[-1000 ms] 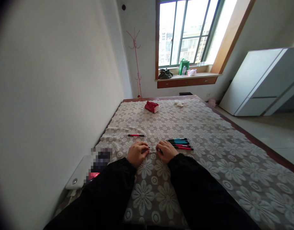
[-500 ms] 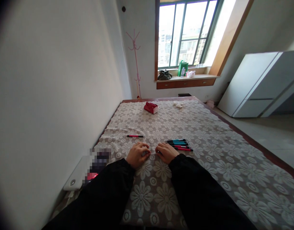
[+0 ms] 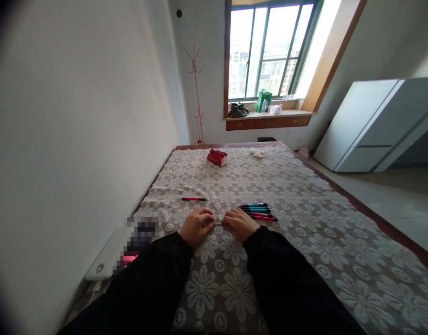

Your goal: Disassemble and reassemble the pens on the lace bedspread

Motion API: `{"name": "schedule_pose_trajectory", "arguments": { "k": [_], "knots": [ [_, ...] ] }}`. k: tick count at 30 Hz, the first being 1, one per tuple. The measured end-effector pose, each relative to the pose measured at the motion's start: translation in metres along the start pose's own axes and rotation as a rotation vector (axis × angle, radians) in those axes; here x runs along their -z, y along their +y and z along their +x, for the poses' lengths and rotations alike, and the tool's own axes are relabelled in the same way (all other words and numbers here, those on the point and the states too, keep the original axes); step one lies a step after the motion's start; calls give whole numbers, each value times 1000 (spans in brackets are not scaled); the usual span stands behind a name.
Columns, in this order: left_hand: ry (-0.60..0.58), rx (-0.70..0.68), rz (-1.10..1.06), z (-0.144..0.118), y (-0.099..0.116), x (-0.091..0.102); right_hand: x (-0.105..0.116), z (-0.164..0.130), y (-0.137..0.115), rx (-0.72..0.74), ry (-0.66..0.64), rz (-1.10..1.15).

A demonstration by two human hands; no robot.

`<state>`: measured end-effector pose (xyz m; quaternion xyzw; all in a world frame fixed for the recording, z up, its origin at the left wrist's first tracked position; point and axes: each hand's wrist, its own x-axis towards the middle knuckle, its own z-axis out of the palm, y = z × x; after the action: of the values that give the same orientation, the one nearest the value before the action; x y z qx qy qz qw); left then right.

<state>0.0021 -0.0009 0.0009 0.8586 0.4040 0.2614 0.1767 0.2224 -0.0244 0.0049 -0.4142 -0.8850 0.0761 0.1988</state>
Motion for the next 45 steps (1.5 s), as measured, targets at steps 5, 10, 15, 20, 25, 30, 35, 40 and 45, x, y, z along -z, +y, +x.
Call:
{"name": "schedule_pose_trajectory", "arguments": {
  "k": [5,10,15,20,25,30,35,40,45],
  "knots": [
    [77,48,-30,0,-2,1,-14,2,-8,25,-35,-29],
    [47,46,8,0,-4,2,-13,0,3,-114,55,-78],
    [2,56,27,-1,-3,1,-13,-1,10,-182,12,-106],
    [50,59,40,-2,-2,2,-9,-2,11,-219,22,-149],
    [59,25,36,-3,-5,-2,-7,-2,10,-256,15,-179],
    [76,37,7,-2,-8,-5,-7,-1,7,-293,14,-189],
    [74,41,-11,-2,-9,-5,-9,0,5,-278,5,-166],
    [70,52,-15,-1,-10,-5,-9,0,8,-268,10,-143],
    [75,54,-10,-2,-11,-5,-8,-3,14,-271,30,-132]
  ]
}}
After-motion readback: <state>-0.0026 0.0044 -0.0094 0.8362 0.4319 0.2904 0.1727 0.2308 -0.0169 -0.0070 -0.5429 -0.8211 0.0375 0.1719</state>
